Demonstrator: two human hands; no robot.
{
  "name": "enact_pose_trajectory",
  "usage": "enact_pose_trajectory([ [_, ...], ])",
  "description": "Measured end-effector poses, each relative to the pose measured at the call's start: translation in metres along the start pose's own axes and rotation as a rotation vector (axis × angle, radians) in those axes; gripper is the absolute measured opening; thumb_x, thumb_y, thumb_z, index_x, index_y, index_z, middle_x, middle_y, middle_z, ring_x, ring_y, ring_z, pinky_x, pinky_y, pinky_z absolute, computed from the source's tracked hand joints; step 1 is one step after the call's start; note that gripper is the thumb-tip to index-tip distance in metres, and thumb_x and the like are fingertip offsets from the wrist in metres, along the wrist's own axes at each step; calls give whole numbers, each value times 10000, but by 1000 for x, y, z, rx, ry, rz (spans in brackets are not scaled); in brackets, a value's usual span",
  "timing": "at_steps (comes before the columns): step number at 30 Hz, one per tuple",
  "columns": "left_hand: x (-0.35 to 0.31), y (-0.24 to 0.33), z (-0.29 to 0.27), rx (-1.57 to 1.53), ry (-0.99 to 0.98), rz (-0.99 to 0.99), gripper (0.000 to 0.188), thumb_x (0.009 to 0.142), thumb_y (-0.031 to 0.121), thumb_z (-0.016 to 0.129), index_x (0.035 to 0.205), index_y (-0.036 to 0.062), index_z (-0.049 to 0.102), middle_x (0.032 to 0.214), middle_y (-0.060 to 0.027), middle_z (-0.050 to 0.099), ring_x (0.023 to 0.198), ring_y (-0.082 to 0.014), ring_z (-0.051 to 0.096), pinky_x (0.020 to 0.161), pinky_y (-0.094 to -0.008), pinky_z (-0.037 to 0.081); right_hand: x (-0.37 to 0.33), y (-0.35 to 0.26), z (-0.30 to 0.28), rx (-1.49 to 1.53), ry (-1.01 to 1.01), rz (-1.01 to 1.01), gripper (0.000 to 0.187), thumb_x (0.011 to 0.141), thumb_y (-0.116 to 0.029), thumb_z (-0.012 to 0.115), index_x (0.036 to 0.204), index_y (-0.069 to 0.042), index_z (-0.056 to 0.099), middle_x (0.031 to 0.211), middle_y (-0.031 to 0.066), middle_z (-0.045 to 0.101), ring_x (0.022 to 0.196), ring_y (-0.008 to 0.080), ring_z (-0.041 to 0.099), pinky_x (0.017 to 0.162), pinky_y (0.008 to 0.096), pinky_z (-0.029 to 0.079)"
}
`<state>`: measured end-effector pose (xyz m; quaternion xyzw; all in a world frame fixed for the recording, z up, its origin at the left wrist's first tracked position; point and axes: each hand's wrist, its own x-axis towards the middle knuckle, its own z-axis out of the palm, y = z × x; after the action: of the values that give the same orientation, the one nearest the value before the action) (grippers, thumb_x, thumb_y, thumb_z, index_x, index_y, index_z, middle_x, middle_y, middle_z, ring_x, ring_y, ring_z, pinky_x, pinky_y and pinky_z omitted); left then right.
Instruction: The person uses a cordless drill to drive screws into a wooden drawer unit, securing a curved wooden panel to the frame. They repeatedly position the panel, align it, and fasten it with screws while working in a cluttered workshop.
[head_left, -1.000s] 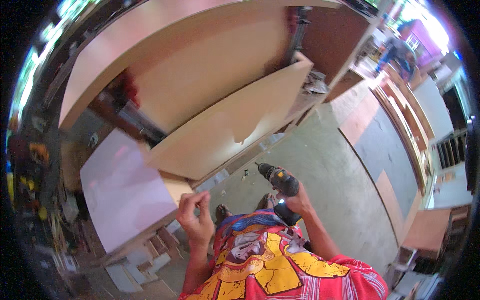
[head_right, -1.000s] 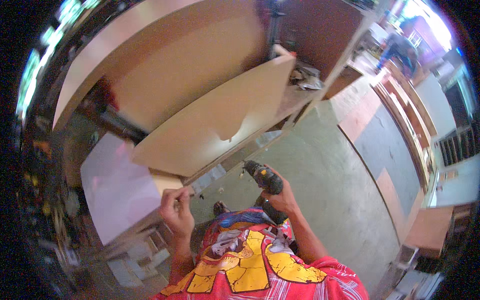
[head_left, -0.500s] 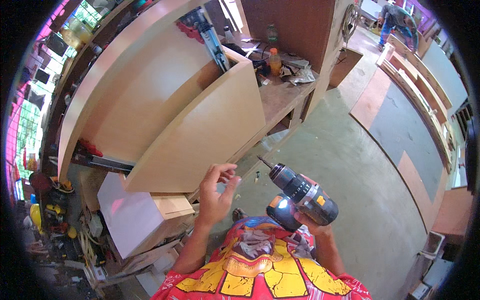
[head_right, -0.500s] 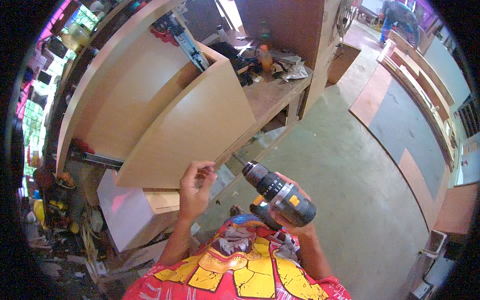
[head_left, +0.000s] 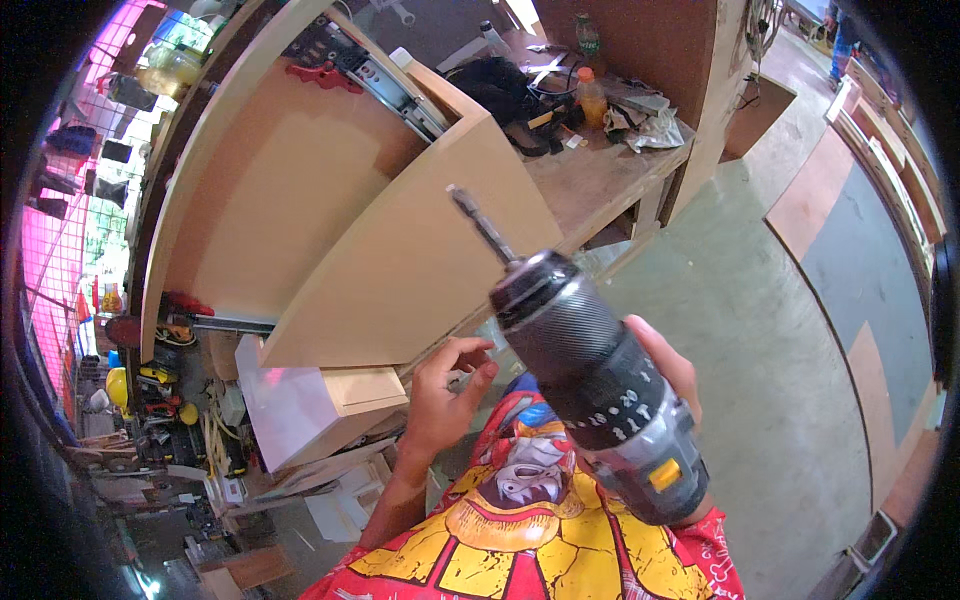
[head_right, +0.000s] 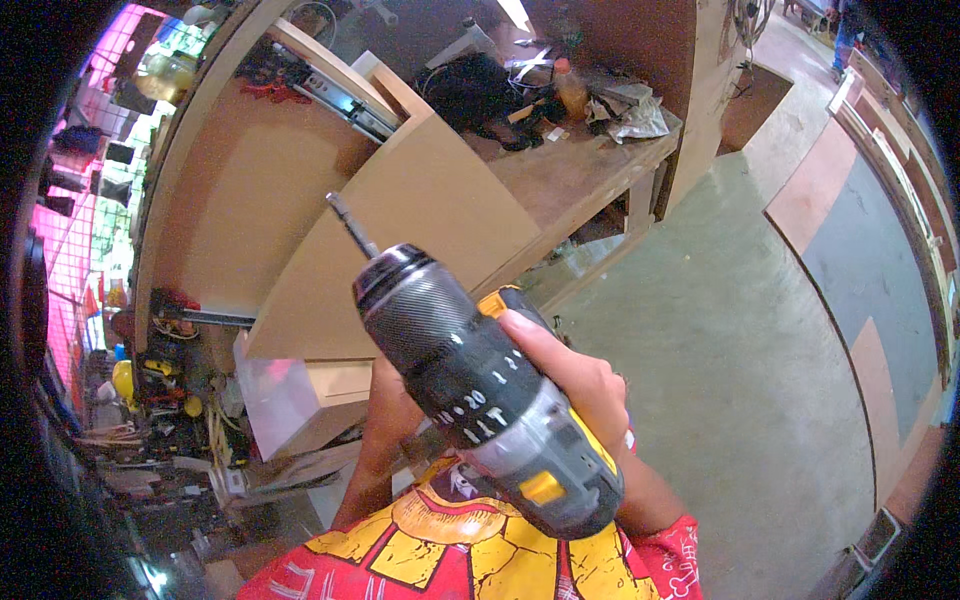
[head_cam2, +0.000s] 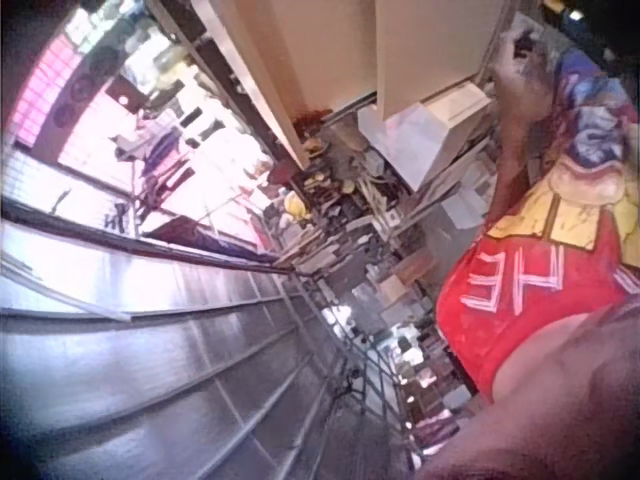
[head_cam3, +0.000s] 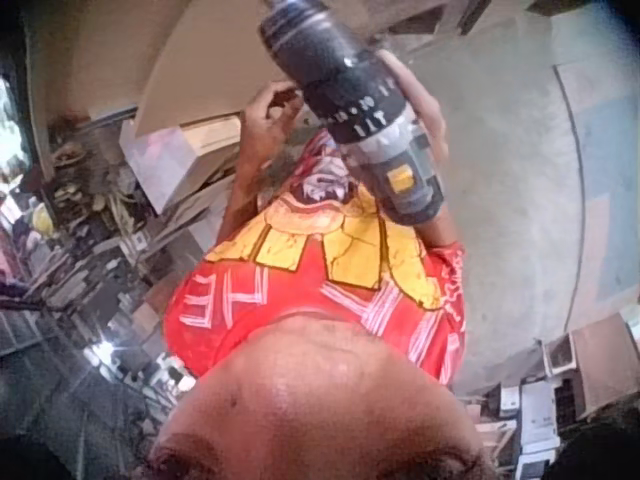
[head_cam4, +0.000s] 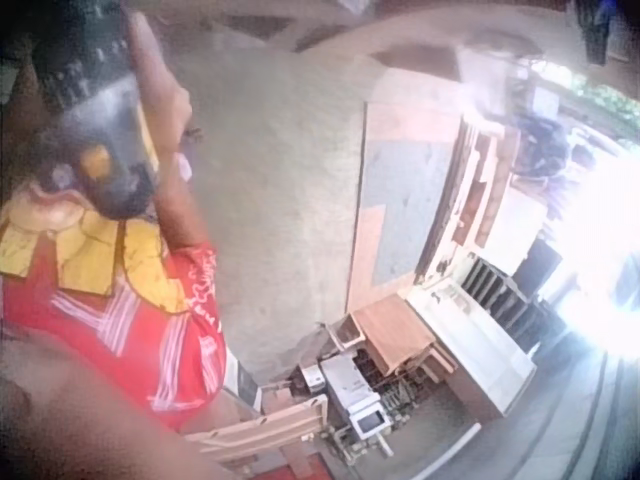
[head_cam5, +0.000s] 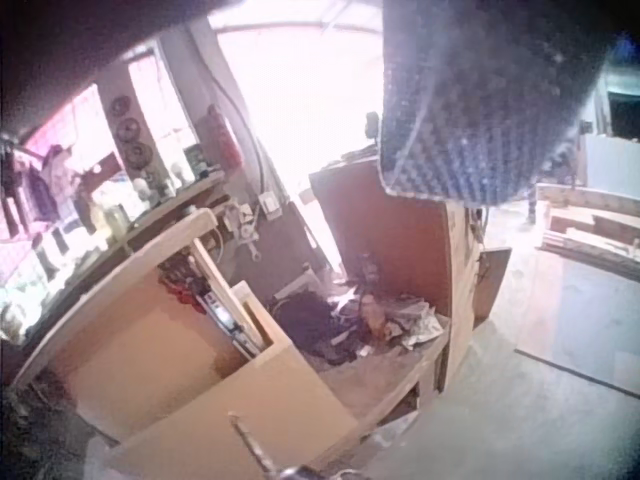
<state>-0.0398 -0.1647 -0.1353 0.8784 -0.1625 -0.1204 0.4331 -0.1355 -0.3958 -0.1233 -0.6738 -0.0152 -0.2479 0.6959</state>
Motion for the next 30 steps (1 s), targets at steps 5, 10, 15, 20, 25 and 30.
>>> enact_pose_trajectory([
  [5, 31, -15, -13, -549, -324, -88, 526, 907, 267, 813, 1326, 11, 624, 1201, -142, 697, 1146, -226, 663, 990, -410, 522, 33, 25, -2, -88, -171, 7, 726, 799, -211, 816, 1471, -46, 594, 1188, 185, 758, 1009, 309, 771, 899, 366, 583],
  [10, 65, -7, -6, -40, -661, 48, 540, 915, 278, 783, 1372, 50, 609, 1228, -159, 668, 1146, -314, 669, 1016, -411, 510, 47, 49, -32, -211, -59, 64, 743, 796, -160, 835, 1479, -34, 571, 1146, 159, 770, 968, 260, 771, 889, 346, 576],
  [15, 63, -29, 15, 46, -524, -63, 451, 929, 203, 753, 1324, 21, 635, 1222, -183, 660, 1149, -341, 663, 1009, -415, 515, 84, 104, -65, -243, 287, 171, 756, 794, -108, 785, 1498, -43, 515, 1242, 120, 709, 1054, 200, 699, 974, 352, 536],
  [20, 77, -15, 25, 97, -508, -122, 452, 931, 208, 744, 1324, 18, 627, 1248, -184, 656, 1181, -355, 654, 1006, -429, 515, 174, 199, -65, -97, 50, 116, 890, 794, -46, 762, 1604, -113, 399, 1106, 71, 690, 939, 166, 616, 907, 311, 503],
  [25, 88, 30, 6, 192, -435, -88, 461, 938, 212, 738, 1335, 13, 612, 1276, -185, 633, 1188, -369, 642, 1009, -411, 510, 227, 224, -5, 23, -52, 164, 994, 791, -26, 784, 1653, -181, 313, 1242, 110, 656, 1055, 203, 622, 960, 352, 512],
  [30, 70, 56, 30, 63, -382, -210, 451, 933, 194, 742, 1328, 10, 625, 1275, -179, 642, 1181, -349, 651, 1013, -406, 510, 240, 260, 23, -21, -227, 3, 1133, 708, 19, 823, 1671, -183, 261, 1394, 144, 589, 1222, 299, 572, 1080, 386, 450],
])
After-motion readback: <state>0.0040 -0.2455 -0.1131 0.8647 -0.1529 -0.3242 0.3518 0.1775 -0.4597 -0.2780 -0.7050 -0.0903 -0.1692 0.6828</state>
